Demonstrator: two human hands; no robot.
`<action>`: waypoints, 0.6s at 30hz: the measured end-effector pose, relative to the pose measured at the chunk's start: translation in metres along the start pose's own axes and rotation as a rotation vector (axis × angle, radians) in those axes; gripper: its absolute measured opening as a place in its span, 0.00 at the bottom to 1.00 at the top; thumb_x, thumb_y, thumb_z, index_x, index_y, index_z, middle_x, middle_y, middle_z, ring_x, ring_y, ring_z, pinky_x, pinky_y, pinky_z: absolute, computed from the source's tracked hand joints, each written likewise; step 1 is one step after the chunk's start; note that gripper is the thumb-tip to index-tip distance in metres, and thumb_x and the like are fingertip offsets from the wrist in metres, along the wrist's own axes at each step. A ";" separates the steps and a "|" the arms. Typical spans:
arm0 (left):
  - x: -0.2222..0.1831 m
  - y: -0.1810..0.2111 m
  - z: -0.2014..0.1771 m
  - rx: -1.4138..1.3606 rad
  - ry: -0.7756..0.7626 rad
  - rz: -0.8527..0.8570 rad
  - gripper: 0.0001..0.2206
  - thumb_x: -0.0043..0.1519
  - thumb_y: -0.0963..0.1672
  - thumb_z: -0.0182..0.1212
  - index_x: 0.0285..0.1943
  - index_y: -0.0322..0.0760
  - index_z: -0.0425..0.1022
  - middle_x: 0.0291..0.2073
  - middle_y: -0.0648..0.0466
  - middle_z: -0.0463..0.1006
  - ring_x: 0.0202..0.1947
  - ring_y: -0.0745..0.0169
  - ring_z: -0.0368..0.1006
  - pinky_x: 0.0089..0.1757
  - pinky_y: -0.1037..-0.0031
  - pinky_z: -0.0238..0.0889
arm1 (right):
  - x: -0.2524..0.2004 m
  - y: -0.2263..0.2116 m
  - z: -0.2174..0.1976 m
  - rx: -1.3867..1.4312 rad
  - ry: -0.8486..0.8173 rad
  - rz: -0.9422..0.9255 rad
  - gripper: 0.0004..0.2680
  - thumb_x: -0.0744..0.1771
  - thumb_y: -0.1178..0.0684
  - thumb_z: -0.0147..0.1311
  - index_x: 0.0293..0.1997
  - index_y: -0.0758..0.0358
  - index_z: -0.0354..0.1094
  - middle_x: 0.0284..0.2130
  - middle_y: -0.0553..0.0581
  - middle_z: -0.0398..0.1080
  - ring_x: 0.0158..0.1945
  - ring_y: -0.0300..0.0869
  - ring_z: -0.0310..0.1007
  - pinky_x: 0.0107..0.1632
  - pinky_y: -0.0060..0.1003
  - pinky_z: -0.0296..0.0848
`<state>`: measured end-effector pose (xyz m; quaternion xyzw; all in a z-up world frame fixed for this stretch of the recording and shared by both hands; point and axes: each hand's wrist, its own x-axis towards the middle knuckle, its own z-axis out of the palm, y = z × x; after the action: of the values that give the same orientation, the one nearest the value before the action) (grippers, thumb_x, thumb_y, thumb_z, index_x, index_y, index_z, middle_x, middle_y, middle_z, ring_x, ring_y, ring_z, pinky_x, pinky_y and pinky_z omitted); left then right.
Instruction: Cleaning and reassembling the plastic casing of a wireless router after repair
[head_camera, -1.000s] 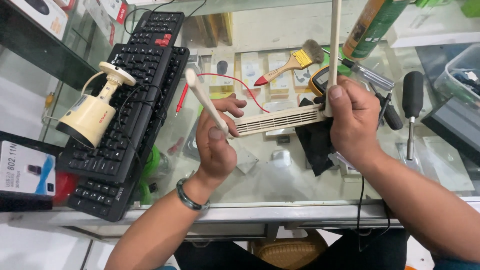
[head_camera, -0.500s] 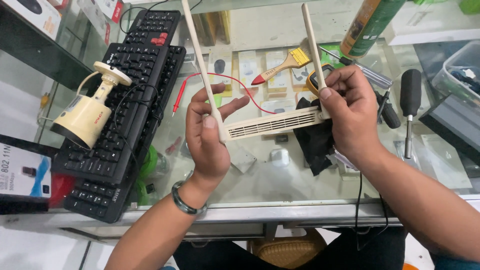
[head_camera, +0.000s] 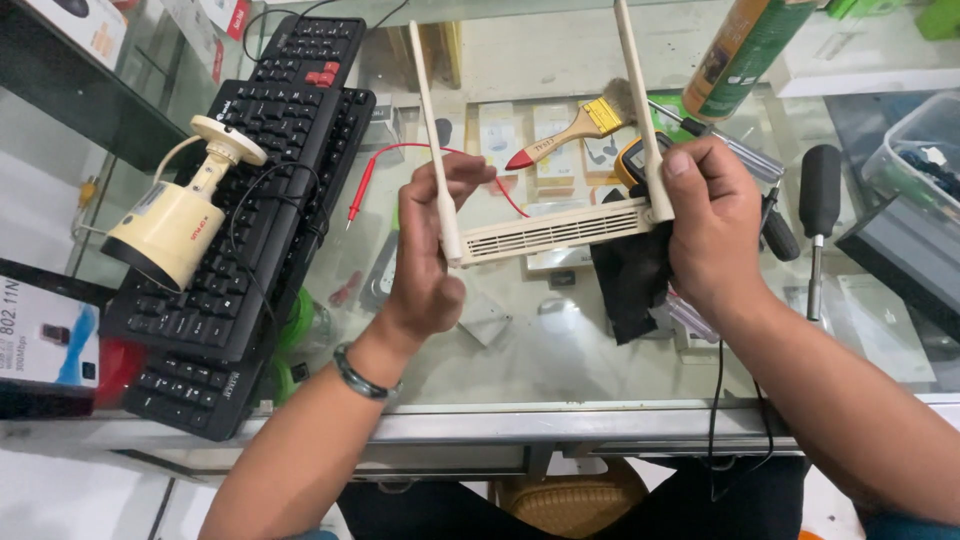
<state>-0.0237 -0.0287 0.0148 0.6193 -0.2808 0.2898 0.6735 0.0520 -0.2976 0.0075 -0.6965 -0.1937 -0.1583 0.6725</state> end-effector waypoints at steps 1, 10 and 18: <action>0.003 -0.008 -0.007 -0.028 -0.186 0.056 0.49 0.44 0.63 0.73 0.65 0.36 0.52 0.65 0.35 0.60 0.66 0.33 0.65 0.67 0.35 0.48 | 0.002 0.004 -0.003 0.019 0.025 0.016 0.10 0.74 0.48 0.50 0.45 0.66 0.67 0.25 0.55 0.62 0.31 0.35 0.60 0.38 0.29 0.64; 0.019 0.022 -0.020 0.198 -0.309 -0.431 0.29 0.55 0.38 0.73 0.68 0.41 0.72 0.61 0.46 0.78 0.63 0.53 0.71 0.63 0.61 0.65 | -0.021 -0.047 0.006 -0.199 0.134 -0.714 0.05 0.68 0.73 0.59 0.38 0.77 0.66 0.33 0.68 0.64 0.35 0.56 0.66 0.42 0.44 0.70; 0.017 0.015 -0.034 0.087 -0.429 -0.243 0.19 0.65 0.42 0.65 0.64 0.36 0.71 0.70 0.37 0.65 0.70 0.40 0.68 0.68 0.55 0.63 | 0.020 -0.040 -0.021 -0.178 0.402 -0.534 0.02 0.74 0.66 0.44 0.47 0.69 0.58 0.43 0.61 0.58 0.48 0.49 0.60 0.55 0.41 0.62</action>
<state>-0.0227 0.0072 0.0342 0.7242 -0.3280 0.0804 0.6013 0.0509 -0.3169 0.0528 -0.6319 -0.2183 -0.4791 0.5687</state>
